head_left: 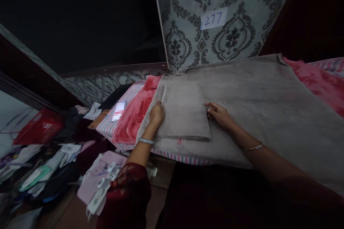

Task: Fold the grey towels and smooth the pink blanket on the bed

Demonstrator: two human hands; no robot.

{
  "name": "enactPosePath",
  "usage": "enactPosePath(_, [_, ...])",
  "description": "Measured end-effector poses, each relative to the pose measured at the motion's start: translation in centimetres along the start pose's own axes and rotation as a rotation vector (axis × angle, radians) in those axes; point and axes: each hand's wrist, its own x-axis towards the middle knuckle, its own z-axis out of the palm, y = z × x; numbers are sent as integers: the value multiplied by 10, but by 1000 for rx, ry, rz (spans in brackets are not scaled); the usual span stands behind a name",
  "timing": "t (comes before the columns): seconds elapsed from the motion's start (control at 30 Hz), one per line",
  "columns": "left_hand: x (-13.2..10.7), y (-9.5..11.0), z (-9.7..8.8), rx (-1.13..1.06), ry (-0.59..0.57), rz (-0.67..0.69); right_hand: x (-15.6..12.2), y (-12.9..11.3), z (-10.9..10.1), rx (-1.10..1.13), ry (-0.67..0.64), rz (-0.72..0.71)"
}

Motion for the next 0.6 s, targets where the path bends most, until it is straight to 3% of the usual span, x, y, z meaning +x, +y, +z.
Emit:
enactPosePath(0.23, [-9,11,-11,158,-15,2,6,7,-3,-159,64,-32])
enactPosePath(0.3, [-13,20,-14,212,58,95,12,0,2,-353,152,-119])
enactPosePath(0.37, [-17,30,-12,271,120,268,19,-13,13,-584,183,-297])
enactPosePath(0.47, [-19,39,3,343,76,445,22,-29,39,-900,16,-523])
enactPosePath(0.6, [-17,31,25,406,-70,408,7,-26,66,-1148,-314,-530])
